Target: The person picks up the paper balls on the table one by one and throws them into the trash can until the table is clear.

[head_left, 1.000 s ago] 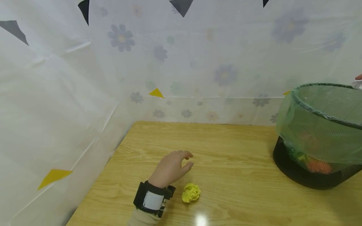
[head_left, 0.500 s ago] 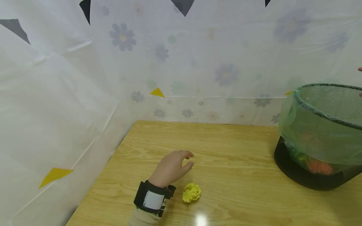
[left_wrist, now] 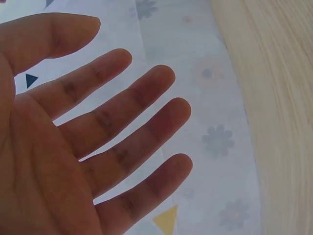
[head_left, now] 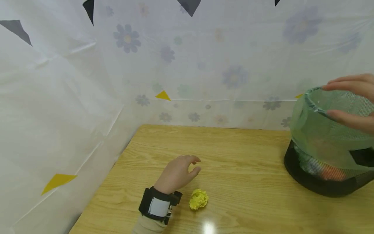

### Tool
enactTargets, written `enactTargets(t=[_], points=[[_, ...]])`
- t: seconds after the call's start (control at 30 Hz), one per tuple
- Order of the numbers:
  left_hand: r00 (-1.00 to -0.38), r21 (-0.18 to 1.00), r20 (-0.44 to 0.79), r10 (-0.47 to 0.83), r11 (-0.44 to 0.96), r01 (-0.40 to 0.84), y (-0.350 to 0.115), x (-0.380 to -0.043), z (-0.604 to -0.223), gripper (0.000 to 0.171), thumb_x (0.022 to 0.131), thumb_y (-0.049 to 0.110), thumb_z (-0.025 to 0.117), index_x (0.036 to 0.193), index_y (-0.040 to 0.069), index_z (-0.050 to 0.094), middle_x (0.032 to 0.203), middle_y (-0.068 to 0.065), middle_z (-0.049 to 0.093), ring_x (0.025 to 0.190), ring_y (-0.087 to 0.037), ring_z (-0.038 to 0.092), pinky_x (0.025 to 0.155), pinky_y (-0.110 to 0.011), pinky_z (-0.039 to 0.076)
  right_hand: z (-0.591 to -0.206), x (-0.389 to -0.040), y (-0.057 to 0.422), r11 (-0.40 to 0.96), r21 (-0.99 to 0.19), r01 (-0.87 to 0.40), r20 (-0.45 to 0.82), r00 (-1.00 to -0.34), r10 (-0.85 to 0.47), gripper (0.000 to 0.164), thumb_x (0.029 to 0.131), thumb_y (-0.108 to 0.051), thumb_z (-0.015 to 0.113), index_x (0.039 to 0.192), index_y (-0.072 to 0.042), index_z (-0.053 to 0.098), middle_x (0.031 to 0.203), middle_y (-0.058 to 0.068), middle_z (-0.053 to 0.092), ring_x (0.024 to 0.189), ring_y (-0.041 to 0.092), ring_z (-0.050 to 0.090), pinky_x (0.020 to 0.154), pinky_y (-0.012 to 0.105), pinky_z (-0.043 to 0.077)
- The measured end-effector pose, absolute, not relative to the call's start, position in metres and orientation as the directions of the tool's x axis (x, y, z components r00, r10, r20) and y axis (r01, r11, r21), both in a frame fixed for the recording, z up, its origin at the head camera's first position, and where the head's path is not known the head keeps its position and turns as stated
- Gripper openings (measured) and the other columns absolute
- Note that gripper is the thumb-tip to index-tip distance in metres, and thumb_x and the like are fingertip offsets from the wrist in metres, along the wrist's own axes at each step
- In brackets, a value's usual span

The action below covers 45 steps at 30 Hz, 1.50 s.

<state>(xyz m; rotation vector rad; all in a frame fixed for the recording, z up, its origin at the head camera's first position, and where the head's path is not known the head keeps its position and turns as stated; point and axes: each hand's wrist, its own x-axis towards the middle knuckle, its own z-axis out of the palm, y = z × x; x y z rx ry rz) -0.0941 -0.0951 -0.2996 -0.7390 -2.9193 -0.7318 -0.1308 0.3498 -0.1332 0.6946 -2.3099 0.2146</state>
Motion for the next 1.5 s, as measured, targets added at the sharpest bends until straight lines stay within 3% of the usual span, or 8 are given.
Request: enactTargets(t=[0.07, 0.13, 0.33, 0.53, 0.73, 0.93, 1.3, 1.5], points=[[-0.887, 0.441, 0.15, 0.437, 0.773, 0.456, -0.095, -0.094, -0.299, 0.03, 0.092, 0.033, 0.057, 0.118, 0.017, 0.063, 0.109, 0.001, 0.064, 0.095, -0.016, 0.059, 0.075, -0.031, 0.05, -0.127, -0.094, 0.289, 0.794, 0.016, -0.608, 0.647, -0.599, -0.471, 0.058, 0.072, -0.005, 0.077, 0.126, -0.009, 0.058, 0.127, 0.007, 0.054, 0.119, 0.004, 0.042, 0.096, 0.013, 0.029], [-0.888, 0.442, 0.151, 0.434, 0.774, 0.453, -0.095, -0.094, -0.299, 0.031, 0.092, 0.033, 0.057, 0.118, 0.017, 0.062, 0.109, 0.001, 0.064, 0.095, -0.016, 0.059, 0.075, -0.031, 0.049, -0.135, -0.08, 0.261, 0.745, 0.014, -0.667, 0.612, -0.584, -0.534, 0.06, 0.069, -0.003, 0.078, 0.125, -0.016, 0.059, 0.123, -0.002, 0.055, 0.106, -0.003, 0.046, 0.081, 0.004, 0.031], [-0.893, 0.442, 0.151, 0.424, 0.779, 0.445, -0.096, -0.094, -0.298, 0.031, 0.093, 0.034, 0.056, 0.117, 0.016, 0.062, 0.108, 0.0, 0.064, 0.093, -0.015, 0.059, 0.074, -0.031, 0.049, -0.176, -0.062, 0.19, 0.578, -0.091, -0.811, 0.428, -0.556, -0.713, 0.049, 0.075, -0.009, 0.076, 0.118, -0.025, 0.059, 0.112, -0.009, 0.056, 0.089, 0.008, 0.056, 0.06, 0.018, 0.046], [-0.89, 0.438, 0.172, 0.422, 0.777, 0.453, -0.098, -0.096, -0.298, 0.031, 0.093, 0.034, 0.056, 0.117, 0.016, 0.062, 0.108, 0.0, 0.064, 0.093, -0.016, 0.059, 0.074, -0.031, 0.05, -0.243, -0.07, 0.142, 0.487, -0.237, -0.841, 0.199, -0.533, -0.822, 0.03, 0.084, -0.022, 0.07, 0.113, -0.023, 0.061, 0.111, -0.009, 0.054, 0.096, 0.008, 0.055, 0.075, 0.026, 0.05], [-0.884, 0.453, 0.183, 0.429, 0.762, 0.463, -0.096, -0.096, -0.299, 0.029, 0.093, 0.033, 0.056, 0.116, 0.016, 0.062, 0.109, 0.0, 0.064, 0.095, -0.017, 0.059, 0.074, -0.031, 0.049, -0.289, -0.074, 0.118, 0.484, -0.29, -0.826, 0.048, -0.517, -0.854, 0.027, 0.085, -0.022, 0.068, 0.111, -0.02, 0.063, 0.114, -0.004, 0.054, 0.1, 0.011, 0.054, 0.079, 0.025, 0.049], [-0.882, 0.458, 0.181, 0.435, 0.756, 0.467, -0.094, -0.097, -0.296, 0.03, 0.093, 0.032, 0.056, 0.116, 0.015, 0.062, 0.109, -0.001, 0.064, 0.095, -0.016, 0.059, 0.073, -0.03, 0.05, -0.307, -0.076, 0.111, 0.476, -0.264, -0.839, 0.038, -0.502, -0.864, 0.034, 0.081, -0.016, 0.069, 0.114, -0.018, 0.062, 0.119, 0.002, 0.053, 0.103, 0.016, 0.053, 0.08, 0.026, 0.048], [-0.883, 0.448, 0.192, 0.428, 0.762, 0.467, -0.092, -0.096, -0.293, 0.028, 0.093, 0.031, 0.056, 0.116, 0.016, 0.063, 0.109, 0.001, 0.064, 0.095, -0.015, 0.059, 0.072, -0.029, 0.049, -0.331, -0.075, 0.101, 0.579, -0.273, -0.768, -0.032, -0.595, -0.803, 0.045, 0.074, -0.016, 0.072, 0.117, -0.022, 0.062, 0.124, 0.004, 0.051, 0.101, 0.017, 0.056, 0.072, 0.027, 0.051], [-0.886, 0.452, 0.179, 0.427, 0.765, 0.46, -0.092, -0.096, -0.293, 0.03, 0.093, 0.033, 0.056, 0.117, 0.016, 0.063, 0.111, 0.001, 0.063, 0.093, -0.015, 0.059, 0.072, -0.029, 0.049, -0.341, -0.077, 0.098, 0.574, -0.265, -0.775, -0.022, -0.591, -0.807, 0.054, 0.071, -0.018, 0.072, 0.122, -0.025, 0.058, 0.127, 0.005, 0.051, 0.107, 0.021, 0.053, 0.072, 0.032, 0.051]])
